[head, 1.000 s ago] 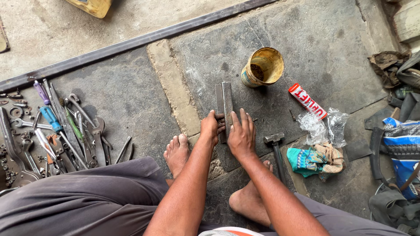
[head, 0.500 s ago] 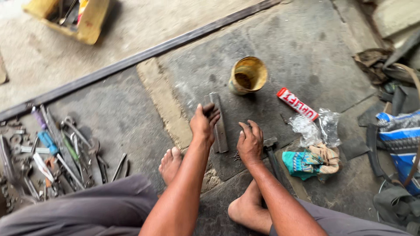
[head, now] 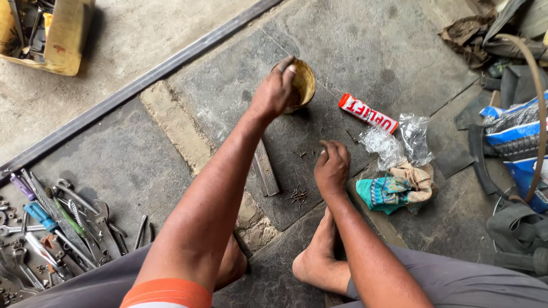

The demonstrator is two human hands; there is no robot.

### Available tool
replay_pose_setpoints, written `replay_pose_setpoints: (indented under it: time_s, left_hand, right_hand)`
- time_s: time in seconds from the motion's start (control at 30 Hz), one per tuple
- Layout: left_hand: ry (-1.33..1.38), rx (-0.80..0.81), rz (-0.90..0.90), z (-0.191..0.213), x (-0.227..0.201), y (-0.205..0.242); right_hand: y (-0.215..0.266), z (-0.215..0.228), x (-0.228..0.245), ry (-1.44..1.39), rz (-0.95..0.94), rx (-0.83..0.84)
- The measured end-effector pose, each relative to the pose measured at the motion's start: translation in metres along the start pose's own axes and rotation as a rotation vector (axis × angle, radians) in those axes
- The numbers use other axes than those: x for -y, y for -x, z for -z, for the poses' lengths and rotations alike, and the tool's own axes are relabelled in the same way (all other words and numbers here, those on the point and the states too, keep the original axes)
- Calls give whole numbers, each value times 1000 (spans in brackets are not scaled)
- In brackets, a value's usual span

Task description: The person sits on the floor and repeatedly hammers small nails into a metal bar using a hammer. They pick up nails from a pile, place them on the bar, and strike them with the hammer.

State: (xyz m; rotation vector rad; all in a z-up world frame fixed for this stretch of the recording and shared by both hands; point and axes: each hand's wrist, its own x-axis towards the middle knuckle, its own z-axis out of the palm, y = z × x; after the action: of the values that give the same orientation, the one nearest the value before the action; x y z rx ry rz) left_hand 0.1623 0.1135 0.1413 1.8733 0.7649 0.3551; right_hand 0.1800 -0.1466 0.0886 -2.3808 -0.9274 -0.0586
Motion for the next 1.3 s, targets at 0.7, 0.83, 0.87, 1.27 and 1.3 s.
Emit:
replay_pose_setpoints:
  time_s: [0.7, 0.83, 0.87, 1.27, 1.3]
  left_hand:
    - [609, -459, 658, 2, 122, 119]
    - [625, -435, 635, -5, 130, 130]
    - [630, -431, 656, -5, 130, 130]
    - [816, -552, 896, -22, 136, 126]
    - [834, -604, 932, -28, 136, 128]
  right_hand:
    - [51, -45, 45, 120, 341, 503]
    - [74, -33, 7, 134, 217, 546]
    - [75, -33, 1, 165, 155, 630]
    - [-4, -50, -60, 193, 81, 311]
    - [-5, -50, -59, 194, 82, 303]
